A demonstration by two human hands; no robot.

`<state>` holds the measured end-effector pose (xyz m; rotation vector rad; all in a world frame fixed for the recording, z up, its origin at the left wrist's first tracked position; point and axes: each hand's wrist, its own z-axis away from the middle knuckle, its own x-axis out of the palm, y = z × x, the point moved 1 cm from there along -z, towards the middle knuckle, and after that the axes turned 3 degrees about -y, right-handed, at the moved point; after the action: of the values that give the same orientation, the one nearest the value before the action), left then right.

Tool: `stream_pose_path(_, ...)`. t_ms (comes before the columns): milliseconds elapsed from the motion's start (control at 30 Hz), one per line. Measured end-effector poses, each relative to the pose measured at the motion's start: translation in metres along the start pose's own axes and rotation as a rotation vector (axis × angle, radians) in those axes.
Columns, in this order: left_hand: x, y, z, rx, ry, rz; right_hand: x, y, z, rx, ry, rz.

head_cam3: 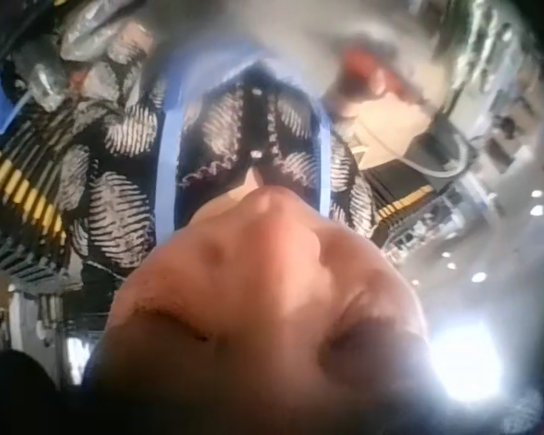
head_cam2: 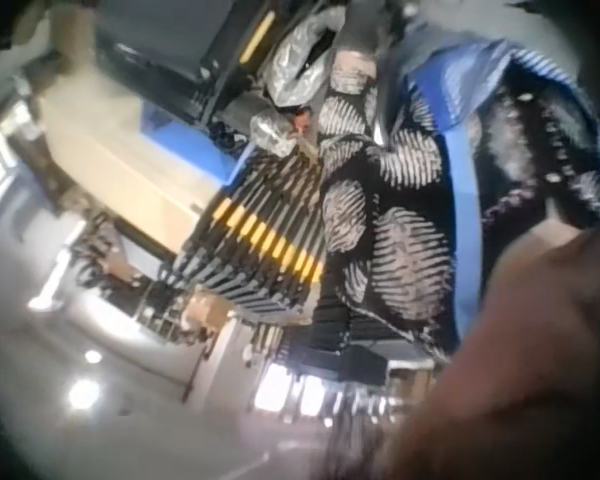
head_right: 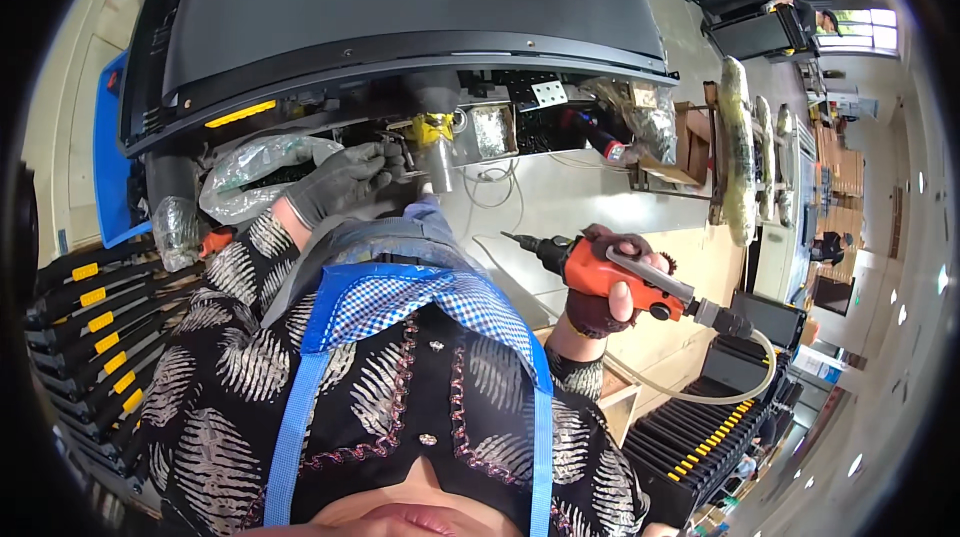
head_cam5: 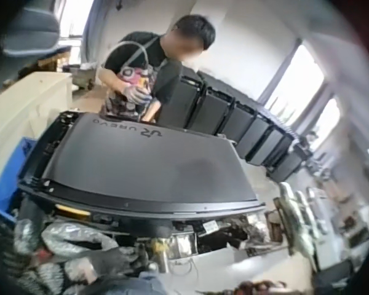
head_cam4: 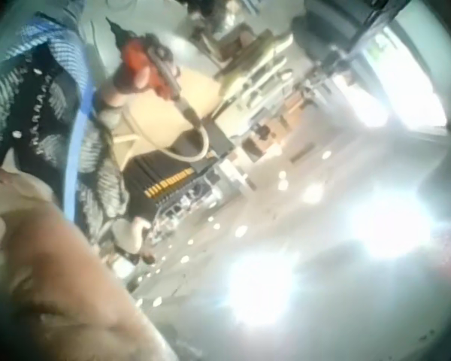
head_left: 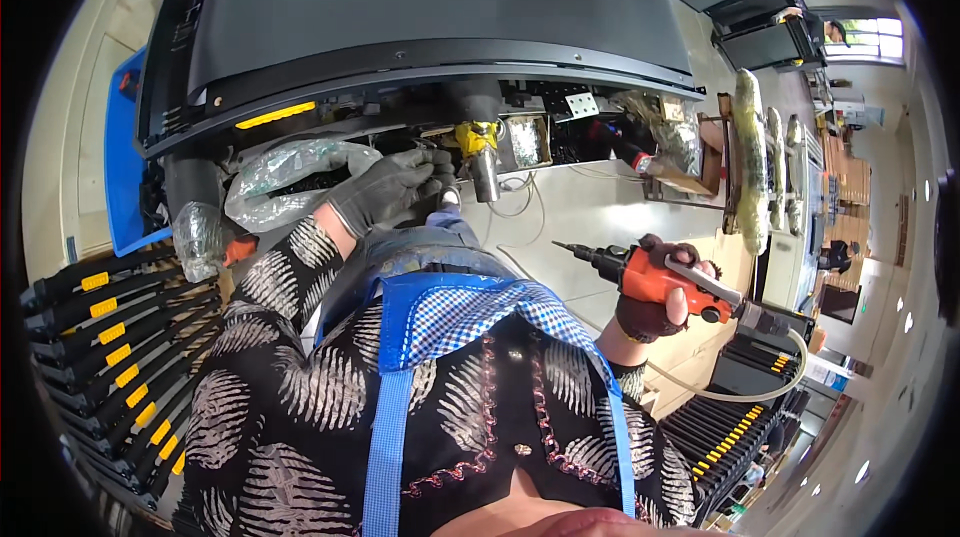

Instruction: Assembling components of a treadmill on a factory floor using an electric screwdriver.

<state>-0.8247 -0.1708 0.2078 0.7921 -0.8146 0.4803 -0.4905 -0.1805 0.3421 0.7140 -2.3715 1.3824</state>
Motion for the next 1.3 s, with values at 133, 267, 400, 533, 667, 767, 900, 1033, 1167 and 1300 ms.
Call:
stream_pose_path(133,0.037,-0.007,-0.011,0.019,-0.054,-0.162,0.007,0.008,-0.023,0.026,-0.134,-0.048)
stream_pose_path(267,0.062,-0.022,-0.026,-0.002,-0.117,-0.163,0.026,0.021,-0.055,0.02,-0.248,-0.112)
stream_pose_path(400,0.106,-0.022,-0.04,0.034,-0.109,-0.138,0.008,0.027,-0.086,0.019,-0.304,-0.156)
stream_pose_path(533,0.134,-0.02,-0.063,0.084,-0.202,-0.216,-0.012,0.031,-0.121,0.047,-0.415,-0.271)
stream_pose_path(667,0.152,-0.021,-0.095,0.085,-0.145,-0.217,-0.04,0.027,-0.144,0.089,-0.387,-0.319)
stream_pose_path(767,0.17,-0.015,-0.12,0.131,-0.072,-0.379,-0.065,0.028,-0.161,0.087,-0.392,-0.338)
stream_pose_path(900,0.188,-0.007,-0.156,0.355,-0.098,-0.953,-0.098,0.02,-0.18,0.088,-0.398,-0.306)
stream_pose_path(1033,0.217,-0.015,-0.192,0.123,-0.06,-0.532,-0.13,0.014,-0.193,-0.007,-0.378,-0.268)
stream_pose_path(1167,0.241,-0.018,-0.24,0.022,-0.057,-0.281,-0.156,0.014,-0.209,-0.155,-0.33,-0.151)
stream_pose_path(1300,0.253,-0.015,-0.304,0.222,-0.052,-0.001,-0.191,0.036,-0.236,-0.344,-0.279,-0.016)
